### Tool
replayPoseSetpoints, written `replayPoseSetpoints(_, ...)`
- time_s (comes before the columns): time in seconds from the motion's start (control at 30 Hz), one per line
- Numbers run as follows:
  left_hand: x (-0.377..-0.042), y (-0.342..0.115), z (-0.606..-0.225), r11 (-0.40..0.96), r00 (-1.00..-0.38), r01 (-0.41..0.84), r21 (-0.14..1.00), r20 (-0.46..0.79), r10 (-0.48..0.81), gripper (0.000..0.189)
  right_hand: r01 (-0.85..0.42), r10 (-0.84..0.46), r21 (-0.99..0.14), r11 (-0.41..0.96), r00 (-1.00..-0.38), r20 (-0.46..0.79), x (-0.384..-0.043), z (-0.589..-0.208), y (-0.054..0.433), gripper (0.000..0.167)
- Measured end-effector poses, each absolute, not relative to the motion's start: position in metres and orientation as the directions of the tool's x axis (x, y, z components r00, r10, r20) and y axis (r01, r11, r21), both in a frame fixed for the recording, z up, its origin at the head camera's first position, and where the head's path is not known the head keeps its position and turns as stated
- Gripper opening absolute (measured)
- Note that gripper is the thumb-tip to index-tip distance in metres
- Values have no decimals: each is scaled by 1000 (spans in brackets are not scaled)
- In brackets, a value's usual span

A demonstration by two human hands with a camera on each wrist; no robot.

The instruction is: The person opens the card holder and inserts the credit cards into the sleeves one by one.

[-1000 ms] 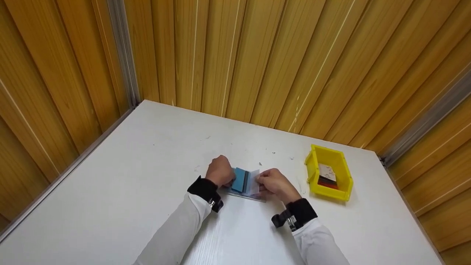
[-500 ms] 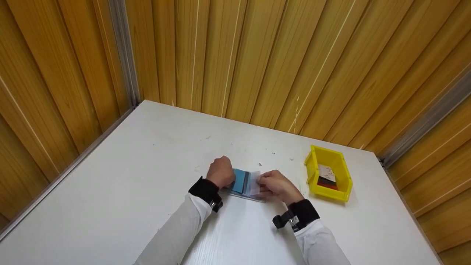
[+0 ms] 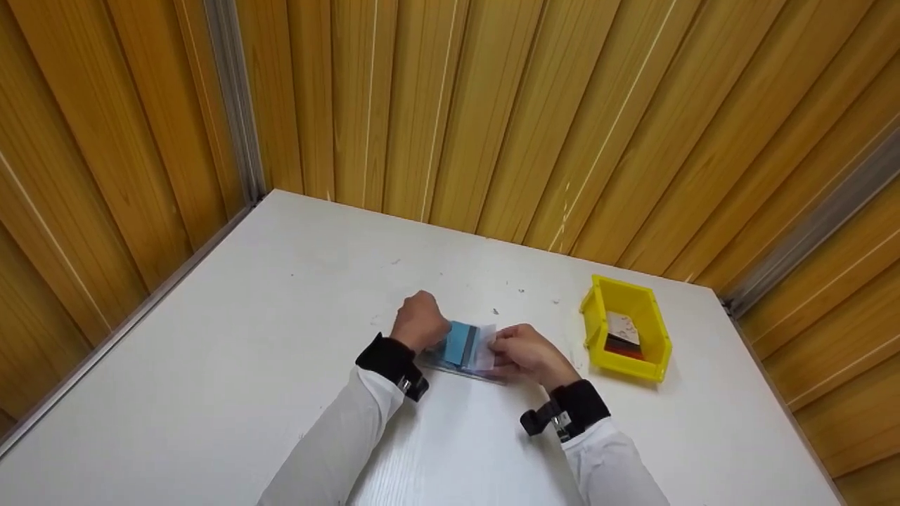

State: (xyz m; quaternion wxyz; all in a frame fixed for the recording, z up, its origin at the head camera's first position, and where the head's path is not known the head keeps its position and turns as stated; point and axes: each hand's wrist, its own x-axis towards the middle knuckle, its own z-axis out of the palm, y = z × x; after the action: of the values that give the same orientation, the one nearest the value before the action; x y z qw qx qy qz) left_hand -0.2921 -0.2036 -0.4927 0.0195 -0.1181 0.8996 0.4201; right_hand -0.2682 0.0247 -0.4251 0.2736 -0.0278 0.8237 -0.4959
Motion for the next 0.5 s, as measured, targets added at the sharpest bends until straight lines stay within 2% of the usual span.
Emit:
replayPoseSetpoints(0.13,-291,-203,-490,595,-971,-226,772,-134,-196,7,235,-314,-837,493,-850,-424,-268,-426,25,23)
replayPoseSetpoints(0.37,-237,-187,-430,503,-960,-278,818,-212,-186,19,243,-321,-850,467,-849,-419,-267,-427,22,21)
replayPoseSetpoints(0.5,-223,-180,-413,479,-958,-284,830,-231,-168,26,238,-328,-854,463,-849,-414,-267,-428,20,19)
